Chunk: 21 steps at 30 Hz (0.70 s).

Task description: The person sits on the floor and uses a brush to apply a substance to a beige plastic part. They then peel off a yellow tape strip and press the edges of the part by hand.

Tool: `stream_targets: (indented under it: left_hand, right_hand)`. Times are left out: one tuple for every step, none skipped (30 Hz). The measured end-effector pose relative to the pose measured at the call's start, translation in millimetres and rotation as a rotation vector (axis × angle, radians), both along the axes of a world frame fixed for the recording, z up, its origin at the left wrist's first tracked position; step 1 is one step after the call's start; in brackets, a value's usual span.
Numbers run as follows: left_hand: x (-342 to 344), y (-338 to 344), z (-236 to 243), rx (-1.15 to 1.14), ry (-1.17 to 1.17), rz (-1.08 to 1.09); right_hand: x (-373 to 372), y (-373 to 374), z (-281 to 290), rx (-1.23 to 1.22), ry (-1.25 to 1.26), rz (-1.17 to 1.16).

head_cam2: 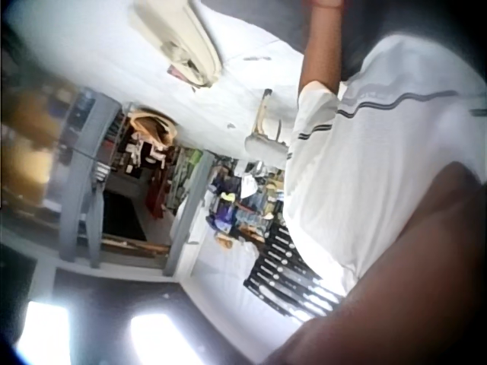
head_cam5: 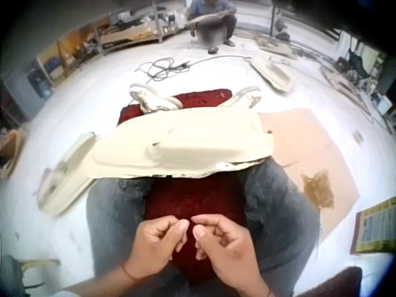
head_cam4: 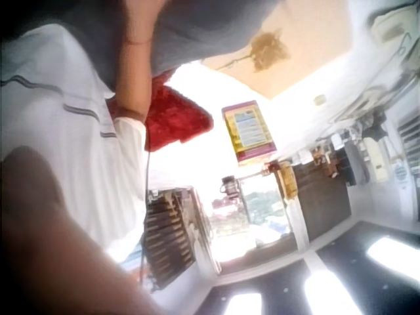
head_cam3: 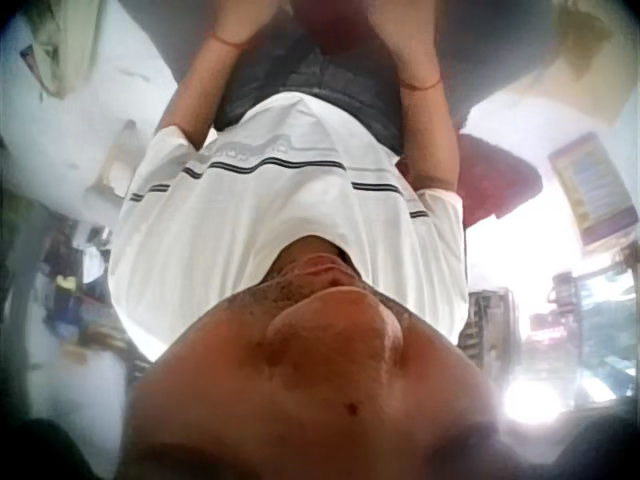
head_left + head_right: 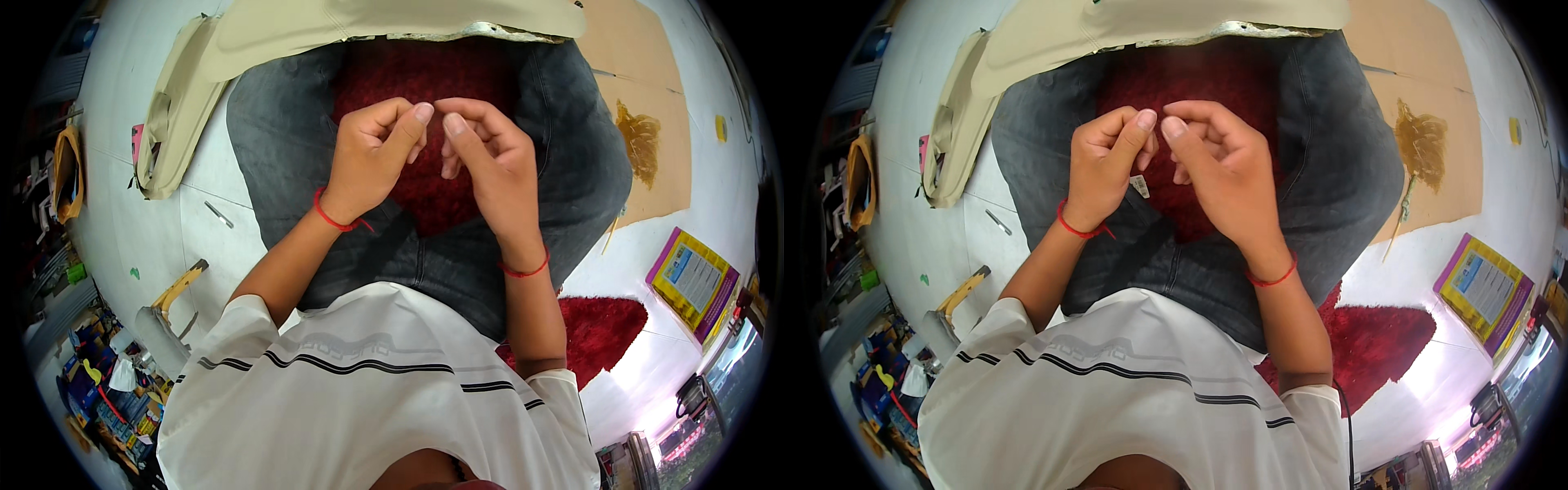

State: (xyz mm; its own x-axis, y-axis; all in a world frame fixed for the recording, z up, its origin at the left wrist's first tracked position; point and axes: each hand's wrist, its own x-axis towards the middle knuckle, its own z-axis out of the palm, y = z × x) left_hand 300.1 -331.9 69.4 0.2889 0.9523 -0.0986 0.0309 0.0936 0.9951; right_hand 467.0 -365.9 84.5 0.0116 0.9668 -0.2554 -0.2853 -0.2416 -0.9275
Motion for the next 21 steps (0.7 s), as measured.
stream_targets:
  left_hand:
    - [2.2, -2.0, 1.1, 0.034, 0.022, -0.008]
    - [5.2, -4.9, 2.1, 0.068, 0.045, -0.015]
    - [6.4, -7.1, 3.8, 0.103, 0.067, -0.021]
    - [4.6, -6.7, 7.3, 0.008, 0.037, -0.025]
    - [3.2, -4.9, 8.2, -0.051, -0.087, -0.053]
    - [2.1, -3.0, 7.8, -0.11, -0.212, -0.082]
    - [1.5, -2.9, 7.9, -0.173, -0.336, -0.11]
    - [1.8, -1.4, 13.6, -0.213, -0.332, -0.127]
    - [1.4, -1.8, 12.6, -0.274, -0.375, -0.137]
    - [0.8, -4.6, 8.6, -0.34, -0.419, -0.146]
    - [1.0, -7.1, 6.9, -0.405, -0.464, -0.156]
    - [2.6, -9.9, 8.2, -0.329, -0.299, -0.138]
    - [3.8, -9.4, 9.2, -0.262, -0.251, -0.161]
    - [4.7, -8.2, 10.4, -0.195, -0.203, -0.184]
    - [4.4, -7.0, 11.4, -0.128, -0.155, -0.206]
    - [1.2, -4.2, 12.6, -0.199, -0.168, -0.238]
    - [0.6, -3.8, 17.3, -0.279, -0.24, -0.24]
    - [0.7, -3.1, 24.3, -0.359, -0.312, -0.241]
    - [0.8, -4.0, 27.2, -0.437, -0.383, -0.24]
    - [0.9, -5.2, 21.8, -0.445, -0.45, -0.22]
    - [1.3, -5.1, 12.1, -0.454, -0.517, -0.201]
  right_hand:
    - [-6.6, 6.1, 3.2, 0.008, 0.006, 0.008]
    - [-9.6, 8.2, 1.2, 0.011, -0.02, 0.046]
    - [-11.4, 10.1, -0.7, 0.014, -0.045, 0.085]
    - [-10.4, 11.8, 3.6, -0.011, -0.033, 0.1]
    - [-10.5, 11.0, 4.5, 0.022, 0.004, 0.095]
    - [-10.9, 9.1, 3.7, 0.054, 0.041, 0.091]
    - [-10.7, 6.2, 3.8, 0.082, 0.079, 0.087]
    - [-9.7, 4.7, 5.6, 0.107, 0.073, 0.078]
    - [-9.9, 3.4, 7.2, 0.118, 0.044, 0.064]
    - [-10.6, 0.4, 7.8, 0.125, 0.014, 0.049]
    - [-11.9, -2.3, 8.2, 0.131, -0.015, 0.034]
    - [-17.3, -4.5, 8.4, 0.161, -0.061, -0.033]
    - [-16.8, -3.8, 7.4, 0.156, -0.06, -0.035]
    - [-15.0, -2.5, 6.2, 0.151, -0.06, -0.037]
    - [-14.3, -1.9, 5.8, 0.146, -0.06, -0.038]
    - [-13.4, -3.8, 13.3, 0.104, -0.034, -0.032]
    - [-11.3, -7.0, 14.2, 0.144, -0.057, -0.012]
    - [-7.8, -10.0, 14.4, 0.184, -0.081, 0.007]
    - [-5.9, -12.4, 12.7, 0.226, -0.104, 0.029]
    - [-6.4, -12.7, 9.3, 0.271, -0.124, 0.011]
    - [-7.3, -11.5, 3.4, 0.316, -0.145, -0.006]
